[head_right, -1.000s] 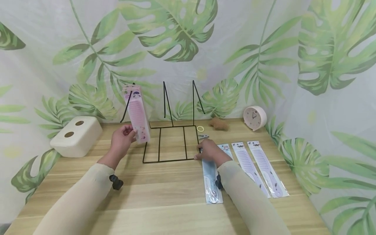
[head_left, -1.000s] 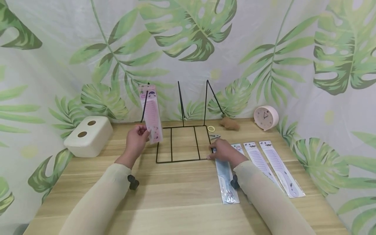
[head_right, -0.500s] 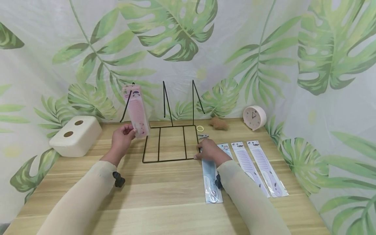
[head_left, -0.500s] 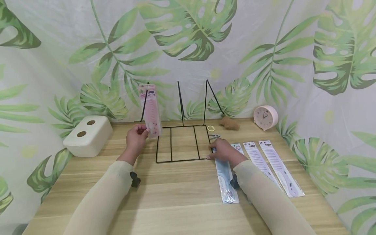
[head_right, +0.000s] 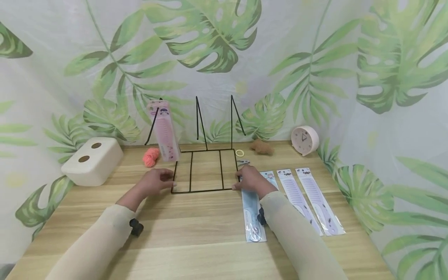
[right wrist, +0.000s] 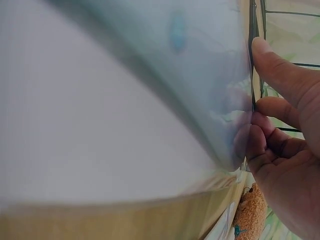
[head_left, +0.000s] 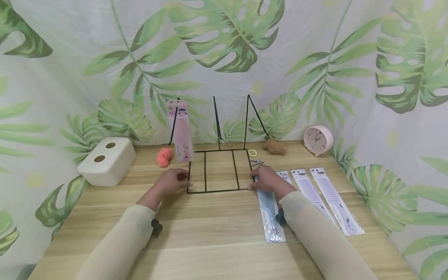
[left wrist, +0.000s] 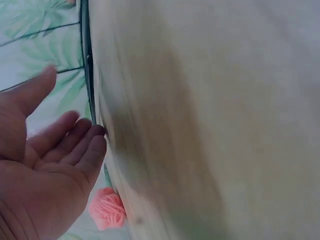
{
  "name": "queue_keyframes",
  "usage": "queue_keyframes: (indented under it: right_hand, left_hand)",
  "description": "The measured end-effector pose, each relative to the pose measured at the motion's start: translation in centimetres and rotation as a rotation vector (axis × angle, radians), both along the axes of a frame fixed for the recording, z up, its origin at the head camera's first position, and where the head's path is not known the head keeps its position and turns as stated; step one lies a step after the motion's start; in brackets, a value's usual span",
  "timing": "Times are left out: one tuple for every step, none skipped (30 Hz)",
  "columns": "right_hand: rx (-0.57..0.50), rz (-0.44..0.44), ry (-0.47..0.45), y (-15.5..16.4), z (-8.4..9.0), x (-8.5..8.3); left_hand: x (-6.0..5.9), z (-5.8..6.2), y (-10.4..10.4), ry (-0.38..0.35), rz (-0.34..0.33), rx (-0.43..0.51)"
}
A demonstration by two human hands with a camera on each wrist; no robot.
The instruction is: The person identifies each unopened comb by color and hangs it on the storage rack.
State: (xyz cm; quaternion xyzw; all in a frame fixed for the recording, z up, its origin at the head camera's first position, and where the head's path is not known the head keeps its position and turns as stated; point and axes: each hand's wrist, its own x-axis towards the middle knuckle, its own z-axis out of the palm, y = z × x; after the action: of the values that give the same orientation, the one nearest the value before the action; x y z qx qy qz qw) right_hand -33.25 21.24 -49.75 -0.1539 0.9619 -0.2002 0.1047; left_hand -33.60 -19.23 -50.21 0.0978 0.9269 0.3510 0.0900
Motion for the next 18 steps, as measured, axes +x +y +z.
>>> queue_keyframes:
  right_hand:
    - [-0.003,-0.006,-0.006,0.0,0.0,0.0]
    - [0.0,-0.004,-0.004,0.0,0.0,0.0]
    - [-0.002,-0.005,-0.007,0.0,-0.1,0.0]
    - [-0.004,-0.005,-0.009,0.0,-0.1,-0.1]
    - [-0.006,-0.003,-0.01,0.0,-0.1,-0.1]
    - [-0.005,0.0,-0.009,0.1,-0.2,-0.1]
    - [-0.009,-0.002,-0.013,0.1,-0.2,-0.1]
    - [-0.007,0.001,-0.01,0.1,-0.2,-0.1]
    - [-0.006,0.001,-0.009,0.1,-0.2,-0.1]
    - [-0.006,-0.001,-0.009,0.1,-0.1,-0.1]
    - [-0.006,-0.005,-0.011,0.1,-0.1,-0.1]
    - [-0.004,-0.007,-0.012,0.1,-0.1,-0.1]
    - [-0.007,-0.01,-0.016,0.1,0.0,-0.1]
    - [-0.002,-0.007,-0.013,0.1,0.0,-0.1]
    - [-0.001,-0.007,-0.016,0.0,0.1,-0.2]
    - [0.001,-0.007,-0.02,0.0,0.1,-0.1]
    - [0.005,-0.006,-0.022,0.0,0.2,-0.2]
    - [0.009,-0.002,-0.02,0.0,0.3,-0.1]
  left_hand:
    - [0.2,0.0,0.1,0.003,-0.042,-0.045]
    - [0.4,0.0,0.2,0.003,-0.065,-0.082]
    - [0.5,0.0,0.3,0.003,-0.077,-0.112]
    - [0.6,0.0,0.5,-0.001,-0.086,-0.134]
    - [0.7,0.1,0.6,-0.006,-0.093,-0.153]
    - [0.8,0.1,0.7,-0.011,-0.097,-0.168]
    - [0.9,0.2,0.8,-0.015,-0.101,-0.182]
    - [0.9,0.2,0.9,-0.018,-0.108,-0.194]
    - [1.0,0.2,1.0,-0.018,-0.114,-0.203]
    - [0.9,0.2,1.0,-0.017,-0.115,-0.207]
    - [0.9,0.2,1.1,-0.015,-0.116,-0.213]
    - [0.8,0.1,1.2,-0.012,-0.118,-0.217]
    - [0.8,0.2,1.2,-0.01,-0.121,-0.222]
    - [0.8,0.1,1.1,-0.009,-0.121,-0.226]
    - [0.8,0.1,1.2,-0.008,-0.121,-0.228]
    - [0.8,0.1,1.2,-0.008,-0.121,-0.23]
    - [0.8,0.1,1.2,-0.008,-0.123,-0.236]
    - [0.8,0.1,1.2,-0.007,-0.126,-0.239]
